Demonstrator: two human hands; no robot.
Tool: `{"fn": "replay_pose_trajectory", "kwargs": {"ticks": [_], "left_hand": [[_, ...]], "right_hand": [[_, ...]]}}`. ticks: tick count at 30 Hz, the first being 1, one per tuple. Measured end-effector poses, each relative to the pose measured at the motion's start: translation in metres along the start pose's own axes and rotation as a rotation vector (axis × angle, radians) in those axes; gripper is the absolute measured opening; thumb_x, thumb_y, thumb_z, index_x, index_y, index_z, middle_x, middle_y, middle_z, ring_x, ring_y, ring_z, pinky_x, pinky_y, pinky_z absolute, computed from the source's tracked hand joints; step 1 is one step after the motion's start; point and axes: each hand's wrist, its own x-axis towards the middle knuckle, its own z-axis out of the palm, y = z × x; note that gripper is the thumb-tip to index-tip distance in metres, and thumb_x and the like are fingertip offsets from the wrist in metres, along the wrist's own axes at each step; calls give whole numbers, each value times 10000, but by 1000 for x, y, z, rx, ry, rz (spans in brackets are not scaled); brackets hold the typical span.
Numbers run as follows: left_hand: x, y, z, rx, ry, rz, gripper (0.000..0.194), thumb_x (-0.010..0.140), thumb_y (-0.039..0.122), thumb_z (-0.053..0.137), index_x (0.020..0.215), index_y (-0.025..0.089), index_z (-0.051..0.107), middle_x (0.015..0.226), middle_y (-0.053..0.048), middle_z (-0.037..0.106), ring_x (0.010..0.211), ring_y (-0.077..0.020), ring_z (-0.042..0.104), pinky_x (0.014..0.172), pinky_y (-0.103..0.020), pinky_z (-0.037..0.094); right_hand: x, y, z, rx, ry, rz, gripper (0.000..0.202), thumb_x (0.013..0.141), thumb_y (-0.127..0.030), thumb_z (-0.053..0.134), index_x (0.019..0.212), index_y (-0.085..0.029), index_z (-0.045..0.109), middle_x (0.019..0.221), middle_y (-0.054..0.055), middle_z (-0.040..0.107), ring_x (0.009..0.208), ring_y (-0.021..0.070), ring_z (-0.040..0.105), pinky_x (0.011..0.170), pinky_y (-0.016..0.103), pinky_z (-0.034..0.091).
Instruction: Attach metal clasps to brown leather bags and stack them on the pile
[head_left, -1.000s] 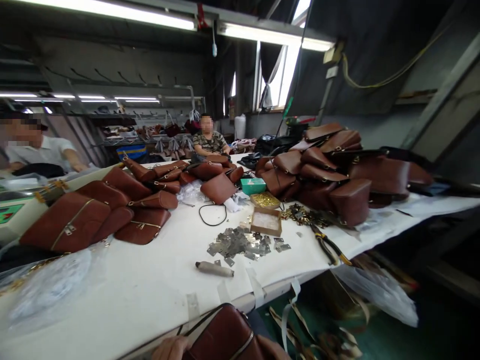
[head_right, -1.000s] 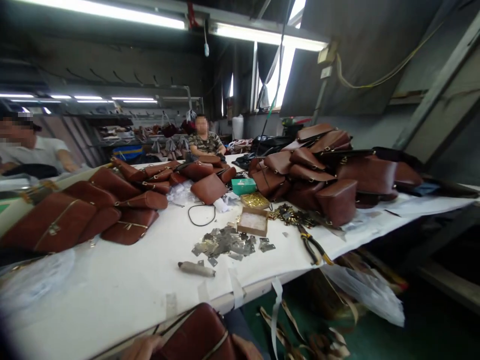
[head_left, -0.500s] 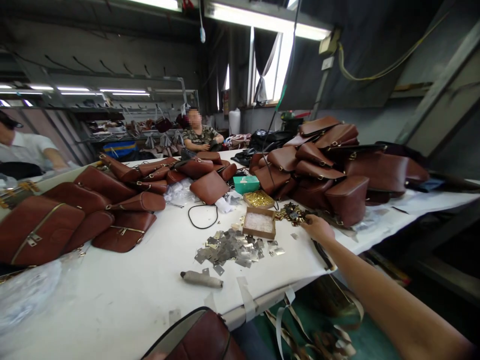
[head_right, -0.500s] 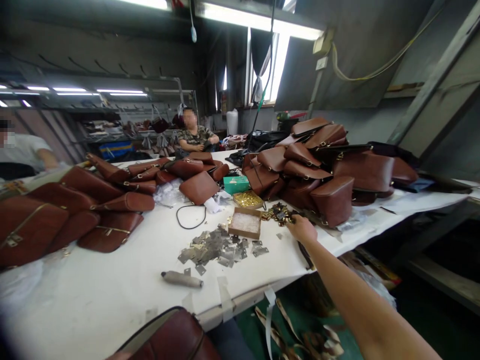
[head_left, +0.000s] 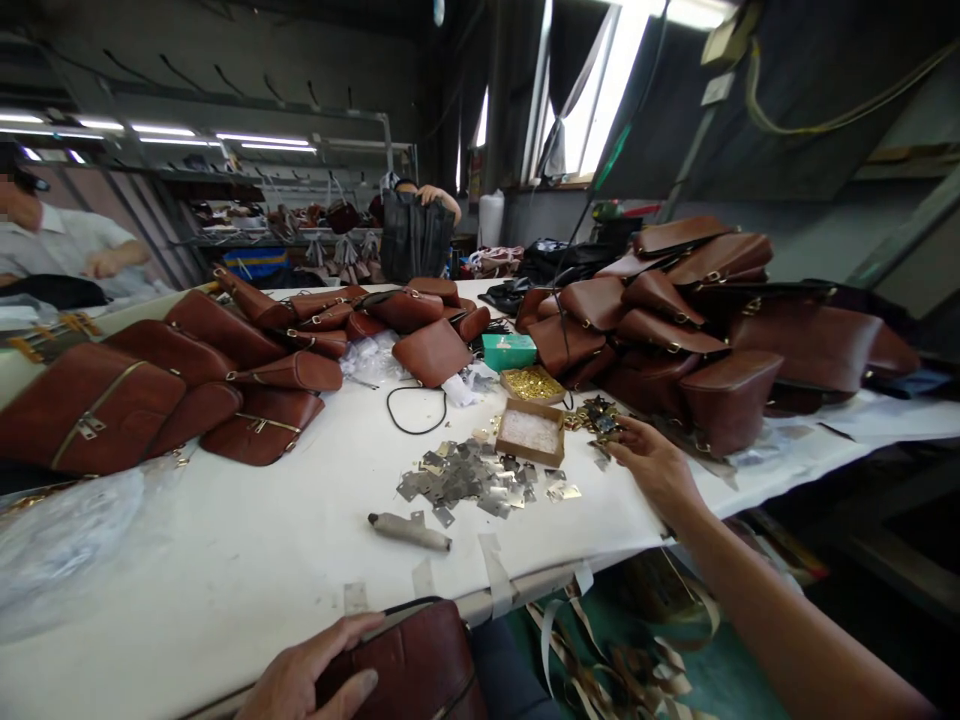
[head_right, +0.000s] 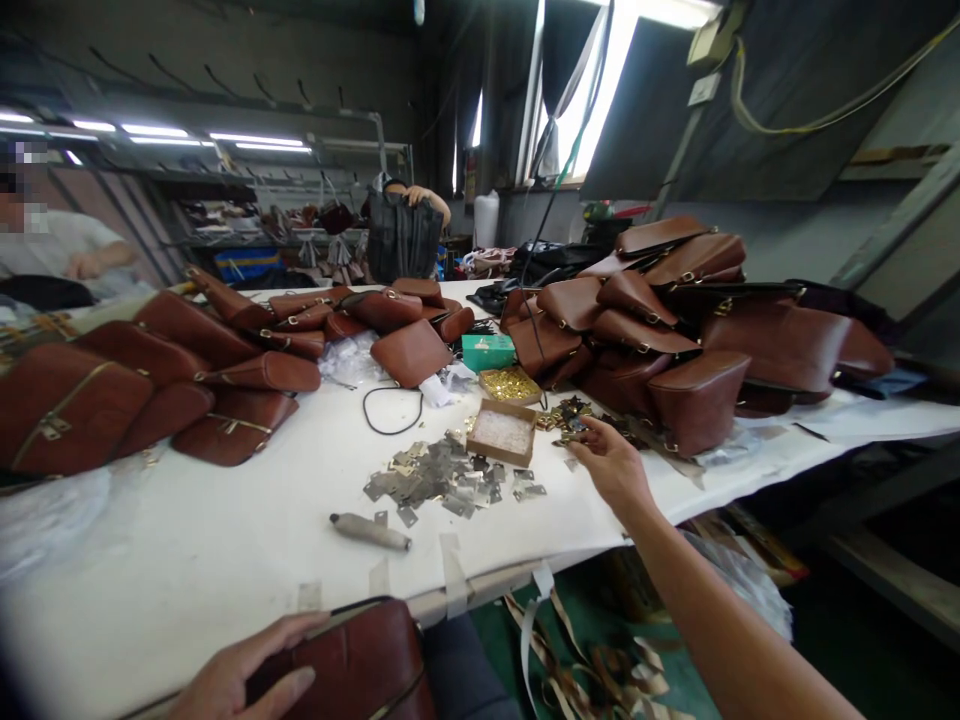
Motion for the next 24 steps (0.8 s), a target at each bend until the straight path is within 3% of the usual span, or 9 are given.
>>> {"fn": "replay_pose_trajectory", "kwargs": {"ticks": [2, 6, 9, 12, 16, 24], "left_hand": [[-2, 10, 3, 65, 73, -15, 409, 978, 472, 565, 1360, 365, 662, 1380, -1, 689, 1292, -258, 645, 1157, -407, 488], [-12, 32, 5, -15, 209, 45, 346, 1006, 445, 557, 1304, 312, 674, 1323, -32, 691, 1239, -223, 641, 1095, -362, 504], [-20, 37, 4, -136, 310, 77, 322, 1017, 443, 561, 1259, 277, 693, 1277, -47, 689, 1095, -192, 666, 969, -321, 529], [-28, 35, 3, -244, 371, 73, 324, 1016, 441, 584, 1262, 259, 689, 1233, -48, 699, 1068, -180, 663, 938, -305, 519], [-37, 32, 1, -268, 410, 137, 257, 1014, 413, 603, 1098, 211, 739, 1087, -52, 714, 1037, -178, 658, 948, -306, 496], [-42, 32, 1, -280, 466, 116, 217, 990, 358, 643, 998, 183, 771, 977, -59, 727, 929, -167, 675, 881, -297, 506]], "right_hand": [[-45, -33, 20, 302, -211, -38, 715, 756, -450, 840, 1387, -196, 623, 1025, 84, 745, 901, 215, 699, 793, 339, 569], [-144, -92, 81, 663, -547, 62, 368, 798, -368, 875, 1108, -224, 739, 964, 50, 742, 819, 177, 691, 787, 330, 572], [-205, -116, 129, 828, -708, 201, 286, 819, -349, 869, 1047, -211, 766, 933, 57, 755, 802, 175, 693, 784, 323, 566], [-247, -129, 164, 919, -802, 352, 317, 797, -337, 891, 1073, -220, 786, 954, 61, 769, 818, 168, 695, 788, 298, 559], [-271, -139, 184, 935, -853, 478, 344, 747, -354, 926, 1040, -224, 804, 945, 56, 778, 792, 151, 688, 789, 279, 558], [-275, -146, 190, 924, -885, 540, 343, 746, -363, 923, 1022, -193, 811, 815, 46, 747, 701, 123, 635, 683, 236, 522]]}}
